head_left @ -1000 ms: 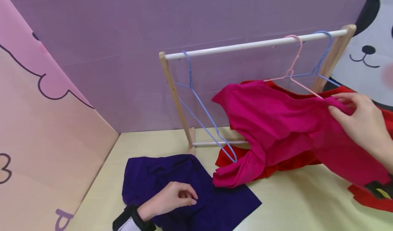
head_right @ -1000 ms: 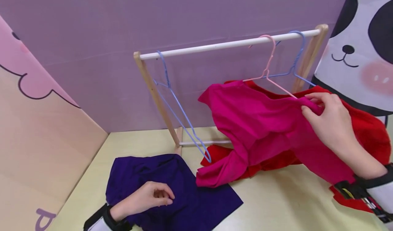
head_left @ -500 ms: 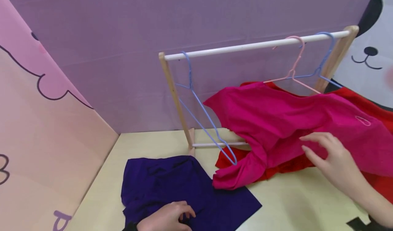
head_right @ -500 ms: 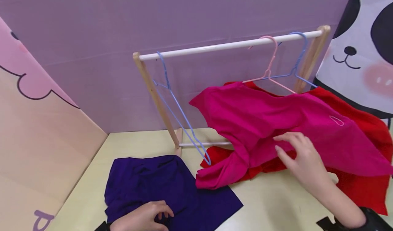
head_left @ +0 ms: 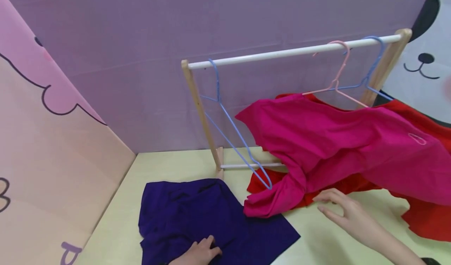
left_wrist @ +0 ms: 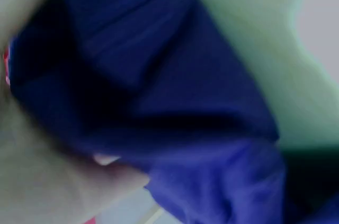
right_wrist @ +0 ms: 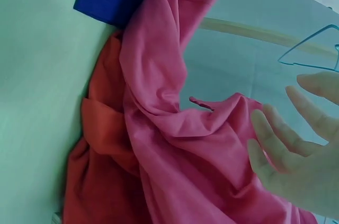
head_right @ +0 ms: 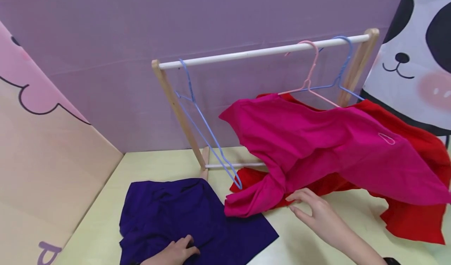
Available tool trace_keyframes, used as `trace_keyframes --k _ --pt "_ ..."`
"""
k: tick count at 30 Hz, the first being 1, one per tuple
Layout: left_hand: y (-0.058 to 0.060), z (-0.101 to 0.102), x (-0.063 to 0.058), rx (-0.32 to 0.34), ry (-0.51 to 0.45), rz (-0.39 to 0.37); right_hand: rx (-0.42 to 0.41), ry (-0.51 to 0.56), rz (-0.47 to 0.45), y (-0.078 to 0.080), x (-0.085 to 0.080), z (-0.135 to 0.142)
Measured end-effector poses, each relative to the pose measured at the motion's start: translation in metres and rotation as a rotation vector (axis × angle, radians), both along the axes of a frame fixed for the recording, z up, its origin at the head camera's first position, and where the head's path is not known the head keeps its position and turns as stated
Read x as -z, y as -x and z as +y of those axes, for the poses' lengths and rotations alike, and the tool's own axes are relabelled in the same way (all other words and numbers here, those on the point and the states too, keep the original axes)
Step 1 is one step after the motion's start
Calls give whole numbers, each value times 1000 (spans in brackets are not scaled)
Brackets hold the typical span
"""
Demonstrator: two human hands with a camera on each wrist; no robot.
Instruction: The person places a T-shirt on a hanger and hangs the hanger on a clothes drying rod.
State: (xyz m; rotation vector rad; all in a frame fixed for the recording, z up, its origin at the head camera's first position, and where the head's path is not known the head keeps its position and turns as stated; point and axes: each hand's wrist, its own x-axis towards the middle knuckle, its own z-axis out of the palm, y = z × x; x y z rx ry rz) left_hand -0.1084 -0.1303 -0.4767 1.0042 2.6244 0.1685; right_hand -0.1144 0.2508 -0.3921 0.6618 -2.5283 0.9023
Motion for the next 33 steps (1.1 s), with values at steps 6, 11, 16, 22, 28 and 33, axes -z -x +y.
trace_keyframes --k 6,11,16,22,28,33 --pt "-4 8 12 -1 29 165 5 -20 -72 -3 7 2" --pt "-2 9 14 32 38 262 -21 -27 -97 -3 13 5" --pt "7 2 10 3 -29 145 -63 -25 -129 -1 18 9" --pt "14 -17 -3 -40 -208 8 -121 -18 -164 0 23 13" --pt "22 -27 -37 -74 -306 46 -167 -20 -144 0 24 12" --pt "34 -25 -73 -96 -350 45 -207 -36 -193 3 20 6"
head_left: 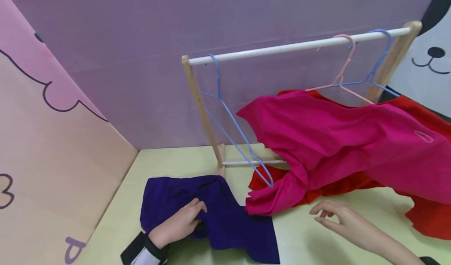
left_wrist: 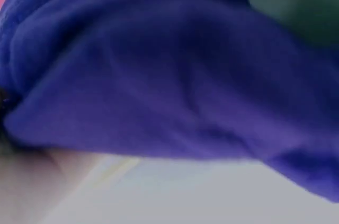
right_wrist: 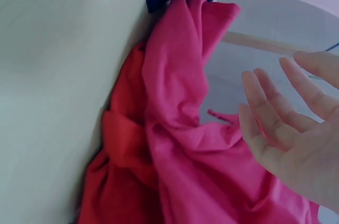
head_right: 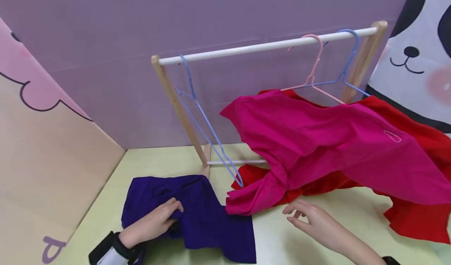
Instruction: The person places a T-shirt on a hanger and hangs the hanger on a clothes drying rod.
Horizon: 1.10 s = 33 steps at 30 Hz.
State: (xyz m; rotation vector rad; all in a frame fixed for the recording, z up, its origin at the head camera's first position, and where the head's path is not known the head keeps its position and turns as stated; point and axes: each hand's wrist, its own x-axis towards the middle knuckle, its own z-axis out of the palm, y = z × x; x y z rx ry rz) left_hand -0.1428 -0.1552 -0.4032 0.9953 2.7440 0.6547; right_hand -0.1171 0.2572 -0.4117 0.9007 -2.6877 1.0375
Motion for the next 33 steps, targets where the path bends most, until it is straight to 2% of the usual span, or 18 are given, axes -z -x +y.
trace_keyframes --k 3,7,9,14,18,21,23,25,27,30,33 --pt "5 6 -21 1 -12 2 -23 -14 7 0 -4 -7" --pt "6 15 -47 4 -43 -14 -65 -13 34 -1 -8 -18" --pt "6 21 -59 5 -71 -16 -85 -13 19 -2 -10 -24" --pt "7 38 -77 28 -178 -2 -152 -7 -21 -3 -22 -42" --pt "7 53 -81 75 -264 30 -200 12 -65 -6 -35 -61" --pt "7 64 -80 107 -301 63 -211 40 -114 -8 -44 -75" --pt "6 71 -78 117 -313 74 -225 73 -114 -8 -46 -81" --pt "6 75 -76 119 -330 66 -246 124 -59 -6 -45 -86" --pt "6 78 -73 123 -342 53 -254 181 40 -4 -42 -88" --pt "5 79 -68 111 -351 19 -192 244 151 0 -39 -87" --pt "4 77 -66 96 -343 -23 -101 292 160 2 -40 -80"
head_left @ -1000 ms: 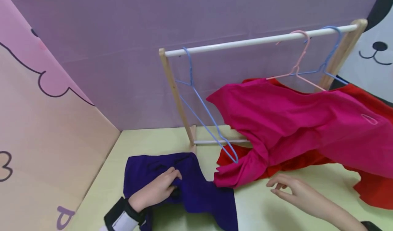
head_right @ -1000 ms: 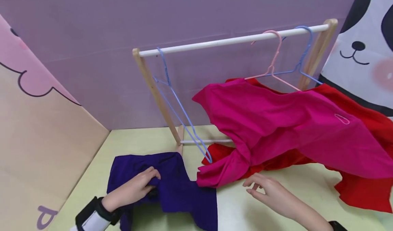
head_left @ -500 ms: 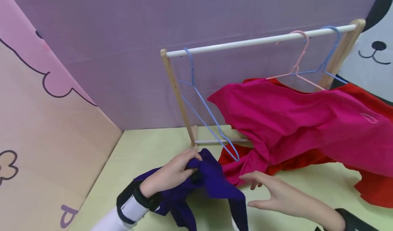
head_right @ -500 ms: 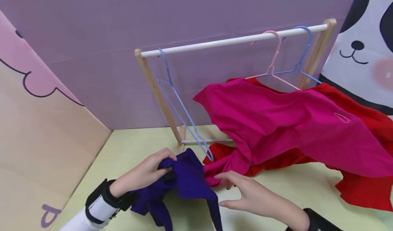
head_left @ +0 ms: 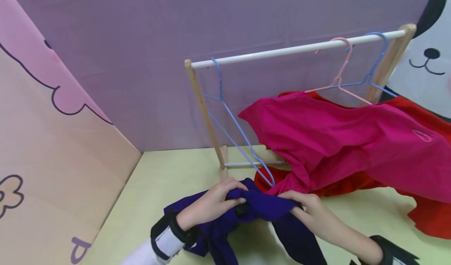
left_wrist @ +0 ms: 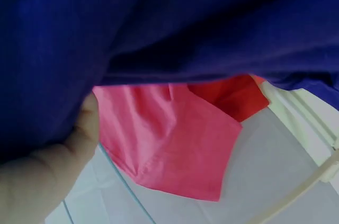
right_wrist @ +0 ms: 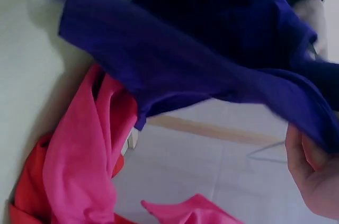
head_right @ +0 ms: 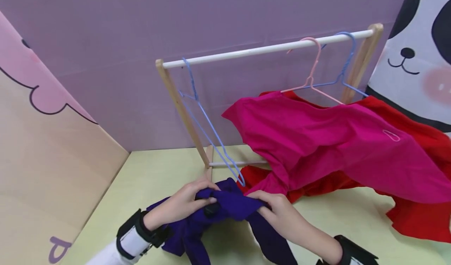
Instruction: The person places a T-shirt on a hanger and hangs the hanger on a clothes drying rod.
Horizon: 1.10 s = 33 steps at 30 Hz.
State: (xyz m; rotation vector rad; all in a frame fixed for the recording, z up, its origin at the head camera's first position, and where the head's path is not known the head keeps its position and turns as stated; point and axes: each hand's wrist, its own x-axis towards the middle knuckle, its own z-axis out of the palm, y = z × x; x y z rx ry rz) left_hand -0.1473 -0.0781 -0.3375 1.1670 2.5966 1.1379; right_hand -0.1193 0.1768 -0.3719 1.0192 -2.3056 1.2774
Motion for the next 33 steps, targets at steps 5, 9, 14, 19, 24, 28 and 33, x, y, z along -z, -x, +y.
trace_keyframes --k 5,9,14,19,24,28,33 --pt "1 -7 4 -17 7 -34 72 59 -136 3 -8 15" --pt "3 -14 7 -78 -14 -17 152 48 -170 4 -18 30" --pt "3 -23 7 -137 -50 -31 229 15 -247 4 -31 52" --pt "4 -32 3 -178 -98 -37 266 -11 -325 3 -35 70" --pt "3 -39 -2 -210 -122 -1 308 -68 -346 1 -30 85" --pt "2 -45 -3 -198 -134 6 275 -97 -324 1 -23 91" --pt "1 -51 -1 -207 -149 -19 127 -122 -447 4 -13 97"
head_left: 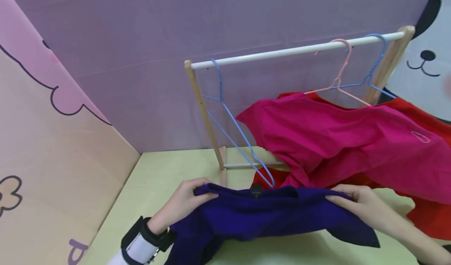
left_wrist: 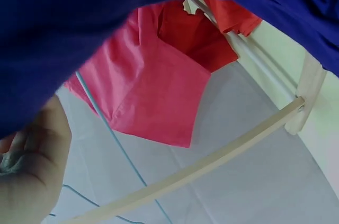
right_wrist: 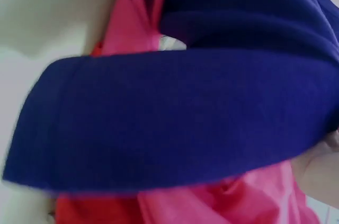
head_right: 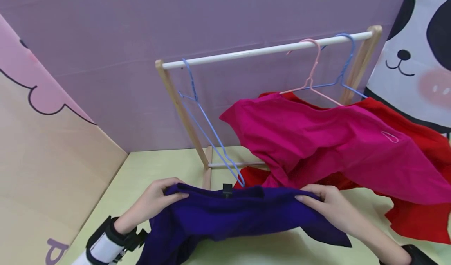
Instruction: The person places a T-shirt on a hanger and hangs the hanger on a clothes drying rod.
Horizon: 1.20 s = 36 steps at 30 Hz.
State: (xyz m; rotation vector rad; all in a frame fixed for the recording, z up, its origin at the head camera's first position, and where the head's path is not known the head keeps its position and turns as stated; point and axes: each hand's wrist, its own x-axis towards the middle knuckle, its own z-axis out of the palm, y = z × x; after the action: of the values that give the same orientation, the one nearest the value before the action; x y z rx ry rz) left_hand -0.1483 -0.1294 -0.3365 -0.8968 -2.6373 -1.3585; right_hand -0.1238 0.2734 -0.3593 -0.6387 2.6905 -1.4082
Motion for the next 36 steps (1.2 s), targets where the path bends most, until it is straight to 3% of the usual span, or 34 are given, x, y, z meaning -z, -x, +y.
trace_keyframes --k 4,10,14,21,28,36 --pt "-1 -1 4 9 5 -15 -61 -51 -52 6 10 2" --pt "-4 2 13 32 20 56 -98 -144 44 11 19 2" --pt "-5 7 18 58 -6 139 -93 -190 122 14 19 -5" --pt "-6 16 18 56 -4 177 18 -278 156 23 8 -29" --pt "-5 19 18 48 12 156 -13 -145 100 31 -22 -52" --pt "-7 18 23 37 25 140 -91 -23 60 45 -49 -105"
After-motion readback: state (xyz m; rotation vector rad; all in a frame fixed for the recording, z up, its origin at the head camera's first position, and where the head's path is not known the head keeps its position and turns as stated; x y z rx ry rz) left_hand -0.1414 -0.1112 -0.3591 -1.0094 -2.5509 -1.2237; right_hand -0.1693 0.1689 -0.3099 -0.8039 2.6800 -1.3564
